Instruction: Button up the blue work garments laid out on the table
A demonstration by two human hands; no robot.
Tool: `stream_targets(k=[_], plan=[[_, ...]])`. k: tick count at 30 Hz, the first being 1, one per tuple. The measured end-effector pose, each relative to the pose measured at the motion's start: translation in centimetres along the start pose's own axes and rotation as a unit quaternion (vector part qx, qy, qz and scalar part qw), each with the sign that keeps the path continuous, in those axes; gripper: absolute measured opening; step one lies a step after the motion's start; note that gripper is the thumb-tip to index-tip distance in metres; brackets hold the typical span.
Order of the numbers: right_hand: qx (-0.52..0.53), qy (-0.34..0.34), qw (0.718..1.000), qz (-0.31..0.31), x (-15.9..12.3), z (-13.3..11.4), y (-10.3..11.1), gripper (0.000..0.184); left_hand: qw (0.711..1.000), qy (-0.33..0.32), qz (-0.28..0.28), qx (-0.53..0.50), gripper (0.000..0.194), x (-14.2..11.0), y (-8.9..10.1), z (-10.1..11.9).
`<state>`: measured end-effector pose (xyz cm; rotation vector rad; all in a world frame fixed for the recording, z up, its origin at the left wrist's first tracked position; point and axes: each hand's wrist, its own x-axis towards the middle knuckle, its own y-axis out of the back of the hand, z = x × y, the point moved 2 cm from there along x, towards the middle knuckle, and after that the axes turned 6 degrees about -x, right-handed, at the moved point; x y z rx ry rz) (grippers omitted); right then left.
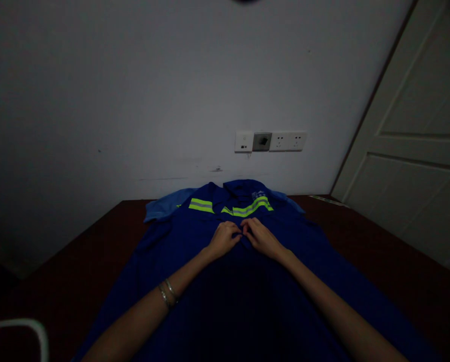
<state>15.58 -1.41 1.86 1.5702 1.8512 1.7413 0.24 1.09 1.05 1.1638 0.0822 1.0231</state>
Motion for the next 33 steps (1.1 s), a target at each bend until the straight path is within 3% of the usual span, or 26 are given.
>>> stream_targets(k=[8, 14, 19, 33], plan=[[-0.012, 0.02, 1.0, -0.005, 0.2, 0.1, 0.3, 0.022, 0.999, 0.036, 0.006, 0.03, 0.013, -0.3, 0.0, 0.2], [-0.115, 0.058, 0.992, -0.017, 0.7, -0.2, 1.2, 0.009, 0.998, 0.051, 0.01, 0.021, 0.012, -0.2, -0.1, 0.0], [-0.182, 0.074, 0.98, -0.015, 0.8, -0.8, 1.1, 0.011, 0.999, 0.043, 0.018, 0.025, 0.011, -0.2, -0.2, 0.1], [-0.218, 0.062, 0.974, -0.013, 0.7, -1.0, 0.5, 0.014, 0.998, 0.041, 0.013, 0.035, 0.012, -0.2, -0.1, 0.2]])
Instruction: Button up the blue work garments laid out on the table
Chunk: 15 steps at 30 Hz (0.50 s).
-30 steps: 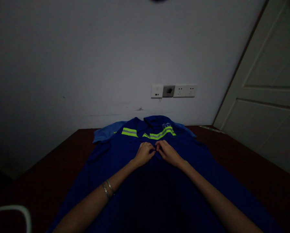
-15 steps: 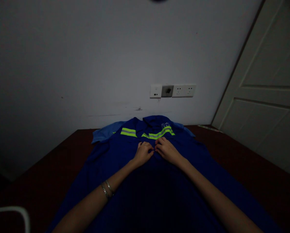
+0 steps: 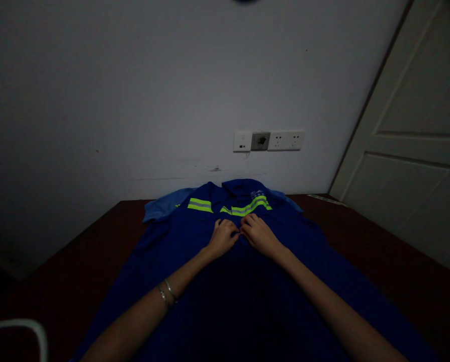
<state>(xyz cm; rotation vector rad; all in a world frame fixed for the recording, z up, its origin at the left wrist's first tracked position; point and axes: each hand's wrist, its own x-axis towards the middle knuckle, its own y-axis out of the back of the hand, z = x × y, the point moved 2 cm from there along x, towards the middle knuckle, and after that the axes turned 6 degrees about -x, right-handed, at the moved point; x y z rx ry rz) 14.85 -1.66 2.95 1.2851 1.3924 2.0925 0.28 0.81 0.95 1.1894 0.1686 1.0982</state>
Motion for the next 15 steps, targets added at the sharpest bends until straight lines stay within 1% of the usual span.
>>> stream_targets(k=[7, 15], plan=[[0.049, -0.03, 0.998, 0.028, -0.3, 0.5, -0.3, 0.012, 1.0, -0.008, 0.01, -0.013, 0.012, 0.0, 0.1, -0.5], [0.153, -0.08, 0.984, 0.049, -0.6, 1.1, -0.9, 0.009, 0.999, -0.01, 0.013, -0.042, 0.014, 0.1, 0.1, -0.7]])
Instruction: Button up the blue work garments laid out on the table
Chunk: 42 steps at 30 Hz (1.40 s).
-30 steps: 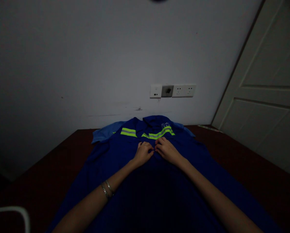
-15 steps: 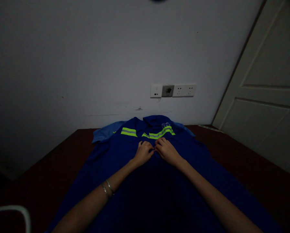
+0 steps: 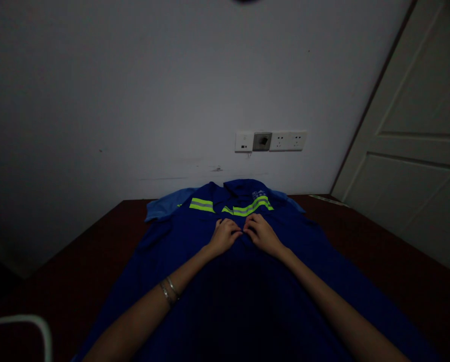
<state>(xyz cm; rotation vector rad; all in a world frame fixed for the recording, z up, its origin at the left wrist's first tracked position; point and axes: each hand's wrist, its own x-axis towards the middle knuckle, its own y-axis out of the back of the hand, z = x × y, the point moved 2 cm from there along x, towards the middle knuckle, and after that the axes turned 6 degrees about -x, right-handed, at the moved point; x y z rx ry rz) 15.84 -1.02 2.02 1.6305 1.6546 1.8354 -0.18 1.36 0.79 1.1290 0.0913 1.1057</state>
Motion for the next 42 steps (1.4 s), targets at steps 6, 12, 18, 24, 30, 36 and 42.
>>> stream_targets(k=[6, 12, 18, 24, 30, 36, 42], plan=[[0.079, -0.055, 0.995, 0.01, 0.1, 0.9, -1.0, 0.007, 1.0, 0.002, 0.003, 0.0, 0.013, 0.2, -0.2, -0.3], [0.137, -0.12, 0.983, 0.037, 0.1, 1.3, -2.0, 0.007, 1.0, -0.004, 0.016, -0.02, 0.011, 0.3, -0.1, -0.4], [0.112, -0.106, 0.988, 0.014, 0.2, 1.3, -1.5, 0.008, 1.0, -0.014, 0.013, -0.015, 0.009, 0.3, -0.1, -0.6], [-0.095, 0.033, 0.995, -0.02, 0.7, -1.3, 1.2, 0.011, 1.0, -0.016, 0.003, 0.006, 0.009, 0.1, -0.2, -0.5], [-0.243, 0.073, 0.966, -0.046, 0.8, -3.2, 1.4, 0.015, 0.999, -0.029, -0.012, 0.038, 0.01, 0.0, 0.0, 0.1], [-0.239, 0.071, 0.967, -0.046, 0.6, -2.8, 1.0, 0.015, 0.997, -0.048, -0.016, 0.061, 0.012, -0.1, 0.1, 0.3], [-0.143, 0.021, 0.989, 0.001, 0.3, -1.6, 0.6, 0.011, 0.998, -0.053, -0.009, 0.041, 0.01, 0.1, 0.0, -0.1]])
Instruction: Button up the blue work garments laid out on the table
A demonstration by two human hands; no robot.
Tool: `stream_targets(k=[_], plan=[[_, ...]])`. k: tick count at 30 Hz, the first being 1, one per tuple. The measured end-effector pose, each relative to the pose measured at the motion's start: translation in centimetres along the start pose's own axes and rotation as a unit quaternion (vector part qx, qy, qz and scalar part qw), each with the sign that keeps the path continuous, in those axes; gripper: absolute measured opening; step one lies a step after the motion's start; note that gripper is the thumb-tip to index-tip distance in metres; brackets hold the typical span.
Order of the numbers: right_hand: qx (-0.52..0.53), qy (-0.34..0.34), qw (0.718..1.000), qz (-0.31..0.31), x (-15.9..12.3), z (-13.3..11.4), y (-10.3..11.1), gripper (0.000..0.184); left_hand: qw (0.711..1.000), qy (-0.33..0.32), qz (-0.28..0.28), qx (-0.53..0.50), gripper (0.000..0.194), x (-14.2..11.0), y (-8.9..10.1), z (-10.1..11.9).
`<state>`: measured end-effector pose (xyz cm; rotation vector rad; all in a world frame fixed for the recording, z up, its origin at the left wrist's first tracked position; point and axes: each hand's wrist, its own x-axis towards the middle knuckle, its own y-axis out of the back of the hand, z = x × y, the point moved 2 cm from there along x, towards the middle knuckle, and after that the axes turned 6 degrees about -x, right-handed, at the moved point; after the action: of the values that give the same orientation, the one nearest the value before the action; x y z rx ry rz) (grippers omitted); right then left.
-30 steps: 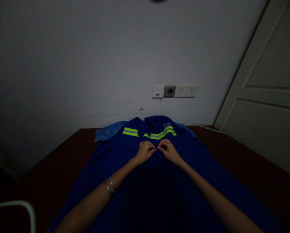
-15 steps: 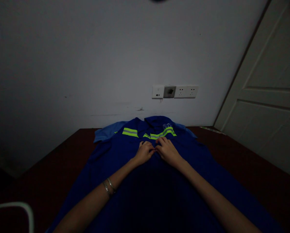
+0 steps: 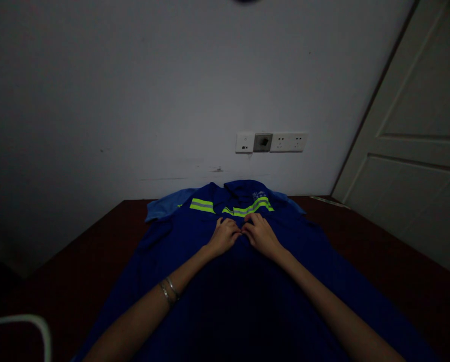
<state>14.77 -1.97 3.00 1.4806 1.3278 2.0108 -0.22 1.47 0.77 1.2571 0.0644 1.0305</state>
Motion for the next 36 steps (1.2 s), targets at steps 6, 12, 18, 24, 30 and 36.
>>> stream_targets(k=[6, 12, 18, 24, 30, 36], plan=[[0.139, -0.071, 0.987, 0.031, -0.2, 1.1, -1.3, 0.01, 0.999, 0.014, 0.014, -0.031, 0.01, 0.1, 0.0, -0.2], [0.265, -0.158, 0.95, 0.055, -0.2, 1.9, -3.1, 0.009, 0.998, 0.035, 0.032, -0.052, 0.01, 0.2, 0.1, -0.3], [0.34, -0.234, 0.909, 0.063, -0.2, 2.6, -4.5, 0.008, 0.997, 0.051, 0.035, -0.052, 0.01, 0.3, -0.1, -0.3], [0.421, -0.302, 0.855, -0.032, 0.1, 3.1, -5.2, 0.008, 0.997, 0.034, 0.043, -0.052, 0.01, 0.2, -0.1, -0.3], [0.449, -0.31, 0.835, -0.066, 0.2, 2.9, -4.5, 0.012, 0.997, 0.038, 0.045, -0.051, 0.01, 0.0, -0.2, -0.2], [0.436, -0.276, 0.855, -0.045, 0.6, 3.3, -3.1, 0.013, 0.997, 0.036, 0.049, -0.054, 0.012, 0.1, -0.1, -0.3]])
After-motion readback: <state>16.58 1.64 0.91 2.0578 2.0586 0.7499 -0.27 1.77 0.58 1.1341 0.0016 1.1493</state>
